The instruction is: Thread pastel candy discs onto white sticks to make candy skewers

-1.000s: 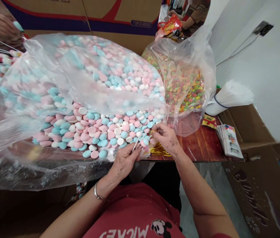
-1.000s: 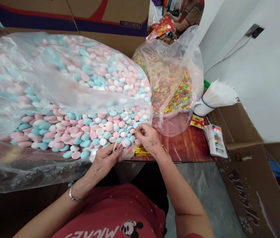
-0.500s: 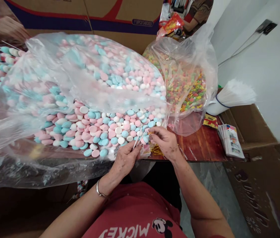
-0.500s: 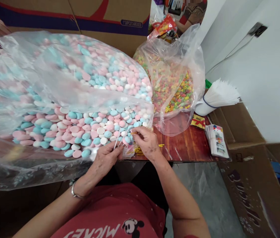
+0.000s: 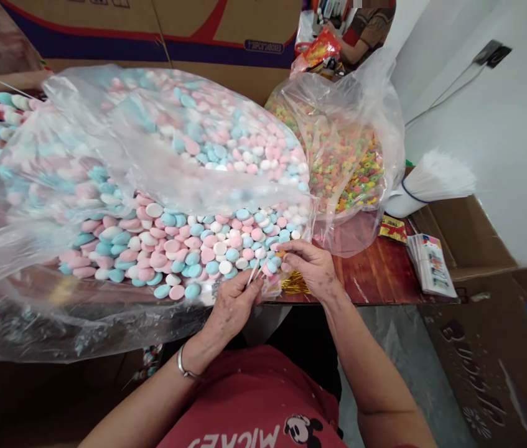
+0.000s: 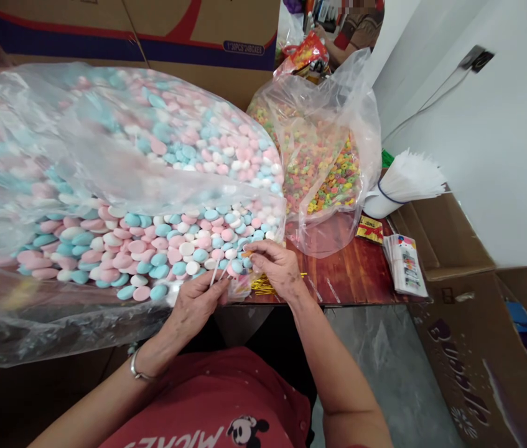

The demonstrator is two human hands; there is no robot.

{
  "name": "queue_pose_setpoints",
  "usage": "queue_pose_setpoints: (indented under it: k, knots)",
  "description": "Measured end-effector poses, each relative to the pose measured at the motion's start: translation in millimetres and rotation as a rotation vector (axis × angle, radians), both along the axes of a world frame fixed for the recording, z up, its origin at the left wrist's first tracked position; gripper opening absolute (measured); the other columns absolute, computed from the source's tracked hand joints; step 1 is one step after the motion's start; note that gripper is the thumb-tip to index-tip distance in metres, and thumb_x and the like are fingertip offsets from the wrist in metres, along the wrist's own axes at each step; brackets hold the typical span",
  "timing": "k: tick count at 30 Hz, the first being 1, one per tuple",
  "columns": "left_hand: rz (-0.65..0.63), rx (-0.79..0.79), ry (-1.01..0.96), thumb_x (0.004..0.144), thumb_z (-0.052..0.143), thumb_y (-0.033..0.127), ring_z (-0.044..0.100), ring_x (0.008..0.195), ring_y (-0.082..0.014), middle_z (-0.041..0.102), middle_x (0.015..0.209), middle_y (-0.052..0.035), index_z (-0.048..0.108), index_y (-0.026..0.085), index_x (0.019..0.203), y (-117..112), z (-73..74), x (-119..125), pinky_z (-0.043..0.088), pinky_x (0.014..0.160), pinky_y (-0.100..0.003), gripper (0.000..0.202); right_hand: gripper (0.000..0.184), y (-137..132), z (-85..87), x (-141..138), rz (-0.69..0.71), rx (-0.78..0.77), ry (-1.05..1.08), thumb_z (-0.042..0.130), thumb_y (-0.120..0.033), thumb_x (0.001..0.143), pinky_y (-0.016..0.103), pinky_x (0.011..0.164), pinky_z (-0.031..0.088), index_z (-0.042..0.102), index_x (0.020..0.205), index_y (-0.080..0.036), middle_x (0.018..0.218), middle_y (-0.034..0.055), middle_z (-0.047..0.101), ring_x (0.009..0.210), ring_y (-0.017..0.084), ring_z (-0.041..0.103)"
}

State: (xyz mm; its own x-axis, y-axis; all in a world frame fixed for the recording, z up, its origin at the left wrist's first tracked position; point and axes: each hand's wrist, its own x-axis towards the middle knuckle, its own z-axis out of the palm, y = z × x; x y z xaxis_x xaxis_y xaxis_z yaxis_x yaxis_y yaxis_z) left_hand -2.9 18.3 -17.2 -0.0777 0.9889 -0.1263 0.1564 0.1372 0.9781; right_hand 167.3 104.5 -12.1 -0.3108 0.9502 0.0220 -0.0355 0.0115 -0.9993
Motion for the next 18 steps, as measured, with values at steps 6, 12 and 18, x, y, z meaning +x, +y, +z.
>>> queue_pose_setpoints:
  k: [6,12,18]
  knots:
    - [0.034,-0.002,-0.038,0.086,0.053,0.036,0.037,0.051,-0.0114,0.043,0.051,0.0051,0.051,0.019,0.057,-0.2,0.7,1.3,0.029,0.053,-0.025,0.034,0.011,1.9,3.0,1.5,0.016,0.091,-0.016,0.07,-0.029,0.08,0.025,0.066,0.051,0.078,0.088,-0.026,0.094,0.0008,0.073,0.073,0.011,0.063]
    - [0.037,0.041,-0.045,0.088,0.052,0.036,0.039,0.054,-0.0118,0.045,0.055,0.0043,0.052,0.019,0.06,-3.5,-2.5,1.3,0.029,0.054,-0.025,0.032,0.011,2.5,6.3,2.9,0.016,0.276,-0.092,0.07,-0.03,0.08,0.029,0.074,0.053,0.076,0.087,-0.024,0.089,0.0032,0.073,0.082,0.015,0.066]
    - [0.019,0.047,-0.013,0.087,0.051,0.036,0.038,0.053,-0.0117,0.044,0.053,0.0044,0.051,0.02,0.059,-3.1,-2.1,0.6,0.03,0.054,-0.025,0.032,0.015,1.4,4.0,1.0,-0.01,0.123,-0.056,0.071,-0.035,0.08,0.026,0.065,0.051,0.077,0.088,-0.024,0.08,0.0006,0.071,0.07,0.013,0.062]
